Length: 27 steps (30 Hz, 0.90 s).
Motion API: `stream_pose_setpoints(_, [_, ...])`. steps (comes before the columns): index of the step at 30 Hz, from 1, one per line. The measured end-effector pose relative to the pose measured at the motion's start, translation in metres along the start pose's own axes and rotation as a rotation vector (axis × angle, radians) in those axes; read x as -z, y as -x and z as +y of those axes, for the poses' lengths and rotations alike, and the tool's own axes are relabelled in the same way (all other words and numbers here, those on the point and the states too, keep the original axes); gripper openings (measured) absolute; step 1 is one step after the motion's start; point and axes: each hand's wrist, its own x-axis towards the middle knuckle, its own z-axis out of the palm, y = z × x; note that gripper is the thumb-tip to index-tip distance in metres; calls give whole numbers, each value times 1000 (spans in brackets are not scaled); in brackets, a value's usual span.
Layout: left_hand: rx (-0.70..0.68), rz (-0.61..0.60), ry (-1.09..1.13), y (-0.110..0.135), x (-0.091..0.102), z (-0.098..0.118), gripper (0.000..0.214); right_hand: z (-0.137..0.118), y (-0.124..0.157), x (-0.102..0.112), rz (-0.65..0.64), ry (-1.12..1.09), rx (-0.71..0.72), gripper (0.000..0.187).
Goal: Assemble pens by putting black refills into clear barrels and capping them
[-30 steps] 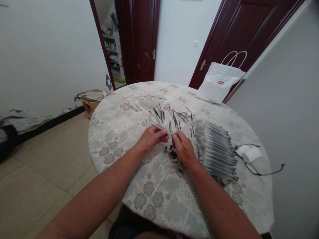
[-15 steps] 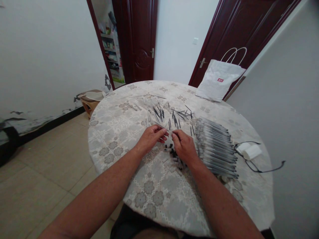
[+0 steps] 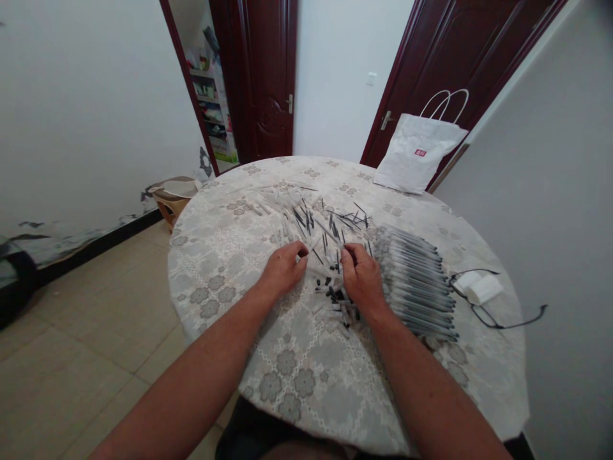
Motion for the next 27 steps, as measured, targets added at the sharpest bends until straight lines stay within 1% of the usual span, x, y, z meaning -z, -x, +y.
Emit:
stream_pose_setpoints(1, [-10, -3, 10, -1, 1, -1, 13, 0, 0, 0, 9, 4, 1, 29])
stream_pose_setpoints(3, [-39, -80, 11, 0, 0, 2, 12, 2, 0, -1, 17, 10, 5, 29])
stream_pose_setpoints(6, [-143, -285, -12, 5, -2, 13, 14, 3, -1, -1, 16, 19, -1, 28])
stream_pose_setpoints(8, [-224, -398, -38, 9, -2, 19, 17, 4, -1, -1, 14, 19, -10, 28])
stream_pose_setpoints(9, [-243, -433, -62, 10, -2, 20, 20, 4, -1, -1, 14, 14, -12, 28])
stream_pose_setpoints(11, [-234, -469, -129, 12, -2, 20, 24, 4, -1, 0, 16, 0, -10, 28])
stream_pose_setpoints(13, [-209, -478, -193, 13, -2, 18, 23, 4, -2, 0, 21, -10, -5, 27])
stream_pose_setpoints(16, [-220, -492, -248, 13, -3, 15, 17, 4, -2, 0, 18, -7, 0, 27])
stream_pose_setpoints(19, [-237, -487, -246, 12, -4, 16, 15, 4, -1, 0, 10, 2, 1, 27])
stream_pose_setpoints(21, [-212, -468, -216, 11, -3, 17, 15, 3, -1, 1, 20, 8, -1, 28])
stream_pose_setpoints(24, [-101, -400, -98, 6, 0, 16, 15, 0, -2, 2, 36, 10, -8, 28])
stream_pose_setpoints(27, [85, -233, 155, -1, 3, 11, 15, -3, -2, 3, 40, -8, -17, 27])
